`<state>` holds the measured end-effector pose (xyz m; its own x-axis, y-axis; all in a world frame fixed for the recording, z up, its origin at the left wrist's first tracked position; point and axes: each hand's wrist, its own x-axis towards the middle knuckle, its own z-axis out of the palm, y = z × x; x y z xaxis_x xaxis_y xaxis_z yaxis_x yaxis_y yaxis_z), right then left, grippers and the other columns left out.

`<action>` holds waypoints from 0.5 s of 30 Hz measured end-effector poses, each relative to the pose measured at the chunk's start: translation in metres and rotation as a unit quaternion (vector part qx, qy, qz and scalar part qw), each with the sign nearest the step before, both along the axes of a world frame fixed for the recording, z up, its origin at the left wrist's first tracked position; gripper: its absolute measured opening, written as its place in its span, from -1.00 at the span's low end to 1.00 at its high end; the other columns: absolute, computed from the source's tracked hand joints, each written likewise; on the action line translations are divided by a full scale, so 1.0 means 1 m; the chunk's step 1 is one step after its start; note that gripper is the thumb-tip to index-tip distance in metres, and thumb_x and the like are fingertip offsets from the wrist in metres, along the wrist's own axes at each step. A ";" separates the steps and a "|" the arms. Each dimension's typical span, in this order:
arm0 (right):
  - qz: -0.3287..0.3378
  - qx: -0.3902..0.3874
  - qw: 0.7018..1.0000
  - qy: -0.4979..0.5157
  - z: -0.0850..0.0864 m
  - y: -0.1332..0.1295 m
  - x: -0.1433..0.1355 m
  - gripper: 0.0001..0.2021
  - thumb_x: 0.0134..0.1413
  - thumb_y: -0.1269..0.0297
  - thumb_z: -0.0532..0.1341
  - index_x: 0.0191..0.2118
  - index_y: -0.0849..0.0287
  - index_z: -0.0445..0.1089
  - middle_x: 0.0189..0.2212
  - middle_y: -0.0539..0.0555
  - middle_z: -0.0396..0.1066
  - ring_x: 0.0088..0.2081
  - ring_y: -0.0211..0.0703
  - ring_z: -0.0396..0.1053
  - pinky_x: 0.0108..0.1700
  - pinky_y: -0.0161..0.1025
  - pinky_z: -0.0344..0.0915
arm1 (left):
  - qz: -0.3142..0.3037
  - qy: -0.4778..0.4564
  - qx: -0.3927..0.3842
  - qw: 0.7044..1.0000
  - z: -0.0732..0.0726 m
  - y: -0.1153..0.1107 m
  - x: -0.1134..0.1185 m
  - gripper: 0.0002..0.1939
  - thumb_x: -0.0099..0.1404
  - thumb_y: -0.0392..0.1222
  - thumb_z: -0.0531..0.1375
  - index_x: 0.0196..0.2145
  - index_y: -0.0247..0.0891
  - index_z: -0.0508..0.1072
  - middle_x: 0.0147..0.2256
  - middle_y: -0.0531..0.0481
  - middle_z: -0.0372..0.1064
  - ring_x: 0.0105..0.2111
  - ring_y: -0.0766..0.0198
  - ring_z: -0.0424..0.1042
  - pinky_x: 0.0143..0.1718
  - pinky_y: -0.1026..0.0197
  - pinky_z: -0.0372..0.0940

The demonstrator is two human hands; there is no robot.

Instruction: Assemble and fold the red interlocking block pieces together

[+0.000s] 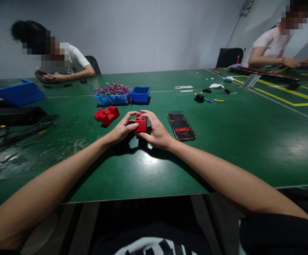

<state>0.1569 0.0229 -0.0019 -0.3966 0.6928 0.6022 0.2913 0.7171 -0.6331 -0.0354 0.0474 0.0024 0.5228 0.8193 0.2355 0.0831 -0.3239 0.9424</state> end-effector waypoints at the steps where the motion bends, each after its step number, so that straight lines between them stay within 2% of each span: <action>1: 0.000 -0.001 1.000 0.000 0.000 0.000 0.000 -0.51 0.02 0.22 0.33 0.06 0.09 0.21 0.24 0.31 0.15 0.29 0.13 0.14 0.20 0.20 0.23 | -0.001 -0.002 -0.003 1.000 0.000 0.000 0.000 -0.37 0.18 0.12 0.22 0.09 -0.21 0.14 -0.23 -0.02 0.44 -0.27 0.20 0.46 -0.24 0.19 0.34; 11: 0.002 0.001 1.000 0.008 0.000 0.000 0.001 -0.52 0.02 0.22 0.34 0.04 0.09 0.21 0.22 0.31 0.17 0.28 0.14 0.16 0.21 0.21 0.22 | -0.009 -0.037 -0.045 0.998 -0.001 0.002 0.001 -0.34 0.13 0.08 0.28 0.09 -0.19 0.14 -0.31 0.05 0.43 -0.39 0.28 0.45 -0.31 0.24 0.32; 15: 0.005 -0.009 1.000 0.011 0.000 0.000 0.001 -0.51 -0.01 0.21 0.36 0.04 0.08 0.22 0.21 0.29 0.17 0.27 0.14 0.15 0.22 0.21 0.21 | -0.023 -0.061 -0.063 0.996 -0.001 0.002 0.001 -0.33 0.12 0.05 0.31 0.09 -0.17 0.13 -0.29 0.05 0.45 -0.37 0.27 0.47 -0.29 0.26 0.32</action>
<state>0.1580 0.0226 -0.0020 -0.3894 0.6995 0.5993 0.2698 0.7087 -0.6519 -0.0343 0.0490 0.0016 0.5343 0.8224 0.1953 -0.0461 -0.2024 0.9782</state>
